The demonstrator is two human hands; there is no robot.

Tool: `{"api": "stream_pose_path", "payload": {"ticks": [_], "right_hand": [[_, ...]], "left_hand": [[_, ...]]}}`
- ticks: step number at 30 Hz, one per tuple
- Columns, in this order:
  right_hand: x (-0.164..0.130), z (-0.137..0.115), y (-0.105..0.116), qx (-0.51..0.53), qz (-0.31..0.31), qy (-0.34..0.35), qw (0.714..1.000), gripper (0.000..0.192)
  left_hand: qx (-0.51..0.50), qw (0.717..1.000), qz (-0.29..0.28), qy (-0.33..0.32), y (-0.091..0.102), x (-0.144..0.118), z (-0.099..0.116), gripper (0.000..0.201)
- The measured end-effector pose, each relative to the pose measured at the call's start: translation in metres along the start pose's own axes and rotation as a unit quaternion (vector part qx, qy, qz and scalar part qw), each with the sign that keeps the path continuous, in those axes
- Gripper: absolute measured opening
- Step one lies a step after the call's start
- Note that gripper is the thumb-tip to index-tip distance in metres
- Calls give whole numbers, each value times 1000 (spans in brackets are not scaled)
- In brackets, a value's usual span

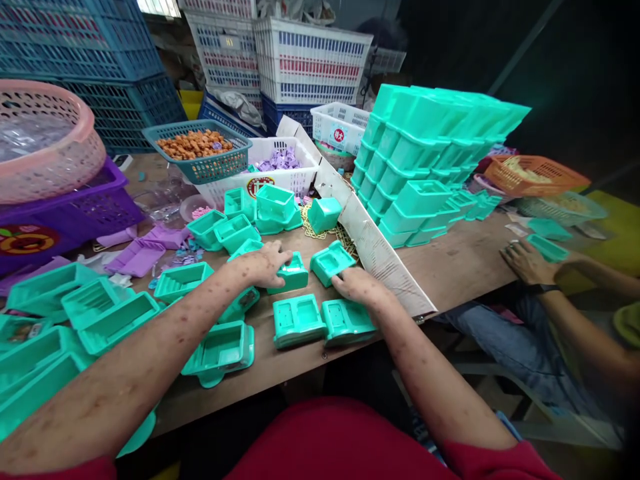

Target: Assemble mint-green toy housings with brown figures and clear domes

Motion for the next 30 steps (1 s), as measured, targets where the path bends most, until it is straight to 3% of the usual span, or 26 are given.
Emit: {"api": "stream_pose_path", "payload": {"ticks": [2,4,6,8,11,14,16,18,21,25,30], "right_hand": [[3,5,5,11,23,-41,999,74],[8,9,9,19,40,-75,996,85],[11,10,11,28,47,-86,995,79],[10,10,11,38,51,-80,995,61],[6,11,16,51,71,-66,994,39],[7,13,35,53,111,-51,991,49],[15,14,50,47,134,-34,989,53],[28,12,62,38,136,-10,990,51],[50,6,62,26,89,29,995,38],[61,-8,38,22,10,73,997,28],[43,-15,23,47,46,110,992,58]], "left_hand": [[-2,1000,-5,-6,-3,3,-1,51],[-8,1000,-5,-20,-5,4,1,48],[-18,999,2,-37,-4,4,4,51],[-42,997,13,-56,-1,1,8,62],[-71,994,67,-58,9,-4,7,68],[-14,990,127,54,16,-11,-19,59],[22,982,126,135,13,-16,-40,58],[23,980,106,166,7,-18,-56,58],[-10,986,88,141,-1,-16,-64,57],[-82,988,107,81,-2,-6,-56,54],[-157,979,132,12,1,5,-36,47]]}}
Point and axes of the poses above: each hand's wrist, its own x-axis towards the middle knuckle, its own y-axis out of the back of the hand, z = x × y, the point moved 8 cm from there along x, towards the middle knuckle, and after that the axes turned 11 degrees about z, right-handed, at the moved point
